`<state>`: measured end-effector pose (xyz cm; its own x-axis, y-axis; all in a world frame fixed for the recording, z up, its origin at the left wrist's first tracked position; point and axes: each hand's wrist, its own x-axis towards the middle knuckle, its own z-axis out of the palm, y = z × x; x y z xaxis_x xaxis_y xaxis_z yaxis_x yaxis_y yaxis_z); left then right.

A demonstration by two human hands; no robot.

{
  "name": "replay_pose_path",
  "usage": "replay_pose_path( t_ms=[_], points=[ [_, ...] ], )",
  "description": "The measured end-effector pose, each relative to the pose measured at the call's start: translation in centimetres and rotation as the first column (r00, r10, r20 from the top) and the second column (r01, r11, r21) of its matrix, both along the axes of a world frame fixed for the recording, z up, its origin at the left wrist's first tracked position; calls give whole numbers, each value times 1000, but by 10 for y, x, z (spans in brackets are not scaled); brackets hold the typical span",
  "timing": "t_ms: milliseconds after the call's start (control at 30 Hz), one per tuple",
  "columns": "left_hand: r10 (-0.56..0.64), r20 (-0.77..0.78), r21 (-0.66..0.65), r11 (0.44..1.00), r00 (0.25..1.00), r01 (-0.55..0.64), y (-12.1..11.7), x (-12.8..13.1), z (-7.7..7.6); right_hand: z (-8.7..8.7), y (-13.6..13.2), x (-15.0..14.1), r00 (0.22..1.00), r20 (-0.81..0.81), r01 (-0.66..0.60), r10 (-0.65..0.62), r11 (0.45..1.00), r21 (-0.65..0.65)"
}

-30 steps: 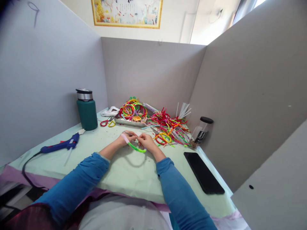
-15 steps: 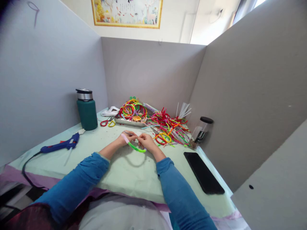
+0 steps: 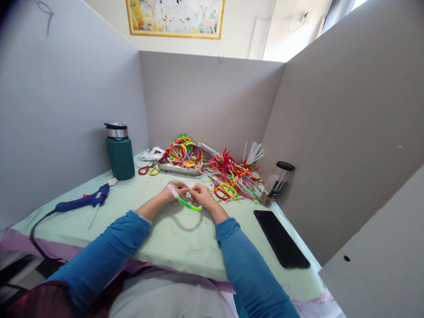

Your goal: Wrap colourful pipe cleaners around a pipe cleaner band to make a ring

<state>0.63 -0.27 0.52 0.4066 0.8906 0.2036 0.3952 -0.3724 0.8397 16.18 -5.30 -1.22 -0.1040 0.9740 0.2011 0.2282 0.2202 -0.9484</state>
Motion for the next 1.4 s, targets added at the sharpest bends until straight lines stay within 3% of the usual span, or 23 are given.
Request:
replay_pose_path(
  t_ms=[633, 1067, 1400],
  points=[
    [-28, 27, -9, 1000, 999, 28, 9, 3, -12, 1, 0, 0, 1000, 1, -4, 4, 1000, -7],
    [-2, 7, -40, 999, 1000, 2, 0, 2, -3, 2, -1, -1, 1000, -1, -6, 6, 1000, -12],
    [-10, -5, -18, 1000, 1000, 10, 1, 2, -6, 3, -2, -1, 1000, 7, 4, -3, 1000, -23]
  ],
)
